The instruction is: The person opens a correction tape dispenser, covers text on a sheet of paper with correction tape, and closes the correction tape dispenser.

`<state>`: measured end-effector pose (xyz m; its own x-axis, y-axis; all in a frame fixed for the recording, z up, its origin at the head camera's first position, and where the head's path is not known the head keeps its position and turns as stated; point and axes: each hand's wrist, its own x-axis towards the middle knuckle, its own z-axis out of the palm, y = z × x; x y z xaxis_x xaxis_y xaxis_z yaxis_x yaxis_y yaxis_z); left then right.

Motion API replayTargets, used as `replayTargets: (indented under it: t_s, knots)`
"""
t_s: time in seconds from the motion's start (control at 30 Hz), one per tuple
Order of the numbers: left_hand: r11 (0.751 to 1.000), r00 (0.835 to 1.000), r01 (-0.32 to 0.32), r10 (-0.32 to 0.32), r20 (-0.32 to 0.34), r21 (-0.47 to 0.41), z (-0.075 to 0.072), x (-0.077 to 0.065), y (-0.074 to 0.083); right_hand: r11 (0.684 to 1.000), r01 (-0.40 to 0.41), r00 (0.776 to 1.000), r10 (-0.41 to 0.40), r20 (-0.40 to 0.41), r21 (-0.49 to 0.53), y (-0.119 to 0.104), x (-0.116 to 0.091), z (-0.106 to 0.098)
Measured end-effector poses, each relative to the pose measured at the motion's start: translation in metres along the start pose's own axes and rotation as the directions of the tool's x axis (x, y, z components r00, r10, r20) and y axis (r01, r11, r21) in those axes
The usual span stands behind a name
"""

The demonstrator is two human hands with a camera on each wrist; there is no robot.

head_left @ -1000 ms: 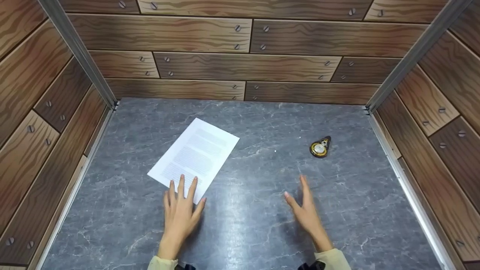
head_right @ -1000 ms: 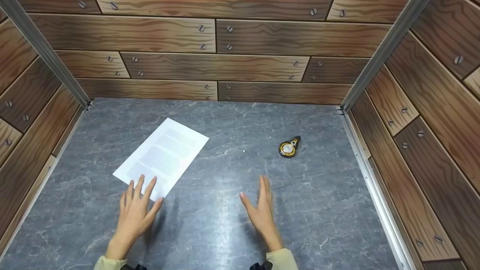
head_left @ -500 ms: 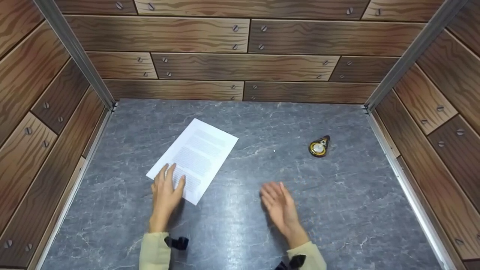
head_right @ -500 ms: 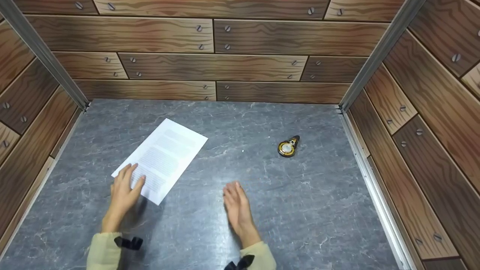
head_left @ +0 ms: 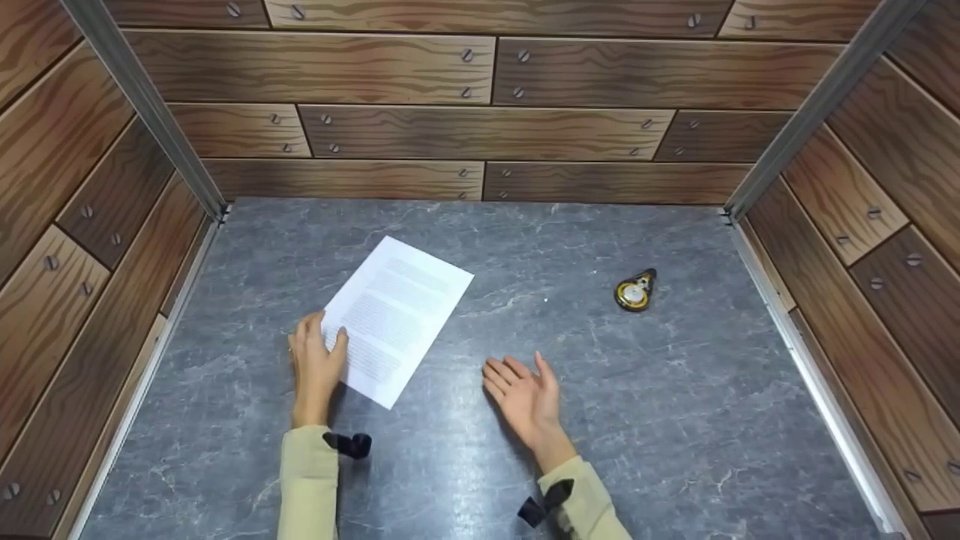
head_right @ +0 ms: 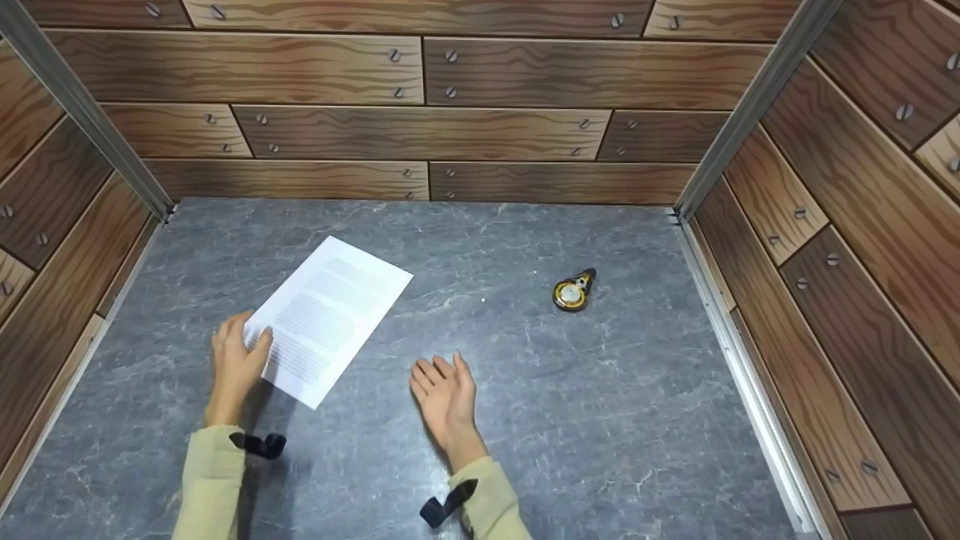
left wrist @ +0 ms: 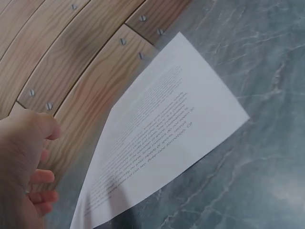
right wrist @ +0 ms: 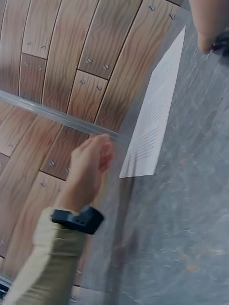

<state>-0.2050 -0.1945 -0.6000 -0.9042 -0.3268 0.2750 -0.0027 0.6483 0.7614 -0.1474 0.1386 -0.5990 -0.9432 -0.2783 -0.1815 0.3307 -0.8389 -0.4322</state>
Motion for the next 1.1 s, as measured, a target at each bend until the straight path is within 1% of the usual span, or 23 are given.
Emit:
replayTargets:
  t_s: [0.07,0.17,0.3,0.4,0.53,0.67,0.77,0.97,1.1]
  knots:
    - [1.0,1.0,0.027,-0.026,0.009,-0.008,0.002,0.005,-0.004,1.0,-0.007,1.0,0.007,0.003,0.009,0.003,0.004,0.001]
    - [0.996,0.995,0.089,-0.089,0.053,0.004,0.004,0.01,-0.009,1.0,-0.02,1.0,0.02,0.02,0.01,0.006,0.01,0.003]
    - [0.984,0.975,0.168,-0.176,0.137,0.065,0.005,0.016,-0.014,0.999,-0.038,0.999,0.038,0.037,0.001,0.01,0.015,0.006]
    - [0.972,0.96,0.208,-0.225,0.166,0.113,0.006,0.02,-0.015,0.999,-0.047,0.998,0.047,0.029,-0.007,0.011,0.019,0.008]
    - [0.958,0.946,0.238,-0.266,0.185,0.157,0.006,0.024,-0.014,0.999,-0.05,0.999,0.05,0.013,-0.016,0.012,0.023,0.011]
    - [0.95,0.932,0.26,-0.294,0.211,0.176,0.006,0.024,-0.01,0.999,-0.05,0.999,0.05,-0.008,-0.02,0.014,0.026,0.013]
    - [0.942,0.923,0.28,-0.318,0.219,0.185,0.005,0.024,-0.007,0.998,-0.053,0.999,0.053,-0.007,-0.024,0.014,0.027,0.014]
    - [0.912,0.897,0.316,-0.377,0.231,0.262,0.001,0.024,-0.001,0.996,-0.065,0.998,0.066,0.021,-0.057,0.017,0.029,0.015]
    - [0.905,0.88,0.339,-0.401,0.253,0.256,-0.001,0.023,0.003,0.995,-0.071,0.997,0.073,0.023,-0.064,0.018,0.031,0.016]
